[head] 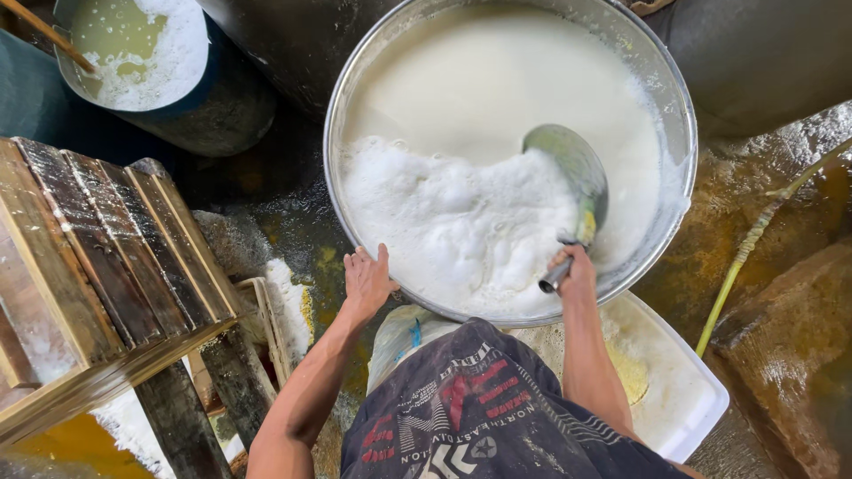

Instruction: The person repeatedly scoops a white foamy liquid from a large metal basin into a smaller blue bucket using a metal ladle. The person then returns the liquid from the bucket back into the basin and continues the cycle. The person's hands and the ladle are visible throughout the process.

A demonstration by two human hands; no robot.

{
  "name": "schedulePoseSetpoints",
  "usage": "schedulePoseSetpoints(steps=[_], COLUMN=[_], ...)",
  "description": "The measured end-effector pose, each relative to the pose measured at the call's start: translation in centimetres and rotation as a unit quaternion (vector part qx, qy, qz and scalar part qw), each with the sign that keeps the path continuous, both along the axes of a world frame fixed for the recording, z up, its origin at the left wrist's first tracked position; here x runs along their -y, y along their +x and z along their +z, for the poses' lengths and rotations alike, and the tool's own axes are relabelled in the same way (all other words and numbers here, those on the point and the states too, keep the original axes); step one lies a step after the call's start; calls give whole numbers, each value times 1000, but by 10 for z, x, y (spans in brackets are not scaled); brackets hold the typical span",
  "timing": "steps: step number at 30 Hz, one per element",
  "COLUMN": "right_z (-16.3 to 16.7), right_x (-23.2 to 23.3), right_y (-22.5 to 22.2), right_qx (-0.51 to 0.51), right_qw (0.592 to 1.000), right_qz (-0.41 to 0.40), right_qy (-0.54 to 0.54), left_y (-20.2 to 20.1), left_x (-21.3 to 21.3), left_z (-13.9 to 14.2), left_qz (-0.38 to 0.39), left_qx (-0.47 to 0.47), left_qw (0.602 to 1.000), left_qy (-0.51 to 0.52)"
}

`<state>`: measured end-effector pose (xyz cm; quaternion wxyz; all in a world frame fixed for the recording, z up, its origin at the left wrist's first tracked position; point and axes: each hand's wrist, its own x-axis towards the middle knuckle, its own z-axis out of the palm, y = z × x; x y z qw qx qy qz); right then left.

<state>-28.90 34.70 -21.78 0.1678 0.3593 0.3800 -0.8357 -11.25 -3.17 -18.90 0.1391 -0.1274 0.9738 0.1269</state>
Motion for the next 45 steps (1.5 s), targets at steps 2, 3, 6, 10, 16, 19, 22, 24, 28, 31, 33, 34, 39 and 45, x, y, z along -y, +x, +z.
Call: schedulePoseSetpoints(steps=[2, 3, 6, 10, 16, 19, 22, 24, 28, 31, 33, 34, 39, 45], right_z=[-5, -7, -5, 3, 32, 51, 63, 64, 57, 52, 52, 53, 38, 25], right_x=[18, 31, 65, 112, 176, 205, 221, 222, 214, 194, 175, 164, 106, 22], right_y=[-21, -34, -75, -135, -202, -217, -224, -225, -217, -202, -191, -187, -162, -129], right_qx=[-17, -17, -14, -1, -60, -136, -223, -295, -476, -368, -354, -346, -341, -404], right_qw=[999, 998, 995, 987, 978, 953, 886, 799, 572, 571, 558, 552, 580, 567], right_qz=[30, 43, 81, 121, 197, 252, 356, 427, 462, 542, 547, 549, 477, 353], right_qy=[-36, -32, -60, -107, -17, 97, 194, 303, 482, 495, 514, 523, 565, 625], left_y=[0, -1, 0, -1, -7, -9, -13, -15, -15, -14, -13, -13, -8, -5], left_x=[-2, -3, -7, -9, -13, -14, -16, -17, -18, -17, -16, -16, -15, -11], left_z=[4, 6, 13, 17, 17, 17, 19, 20, 19, 17, 15, 15, 15, 9], left_qz=[3, 8, 24, 39, 51, 54, 51, 49, 45, 42, 35, 29, 29, -2], left_qx=[-1, 2, 6, 8, 13, 32, 40, 42, 52, 60, 59, 56, 54, -112], left_qw=[1000, 1000, 1000, 999, 998, 997, 996, 996, 995, 995, 995, 996, 997, 993], left_qy=[-3, -1, 1, -18, -44, -50, -62, -66, -68, -68, -67, -69, -51, 44])
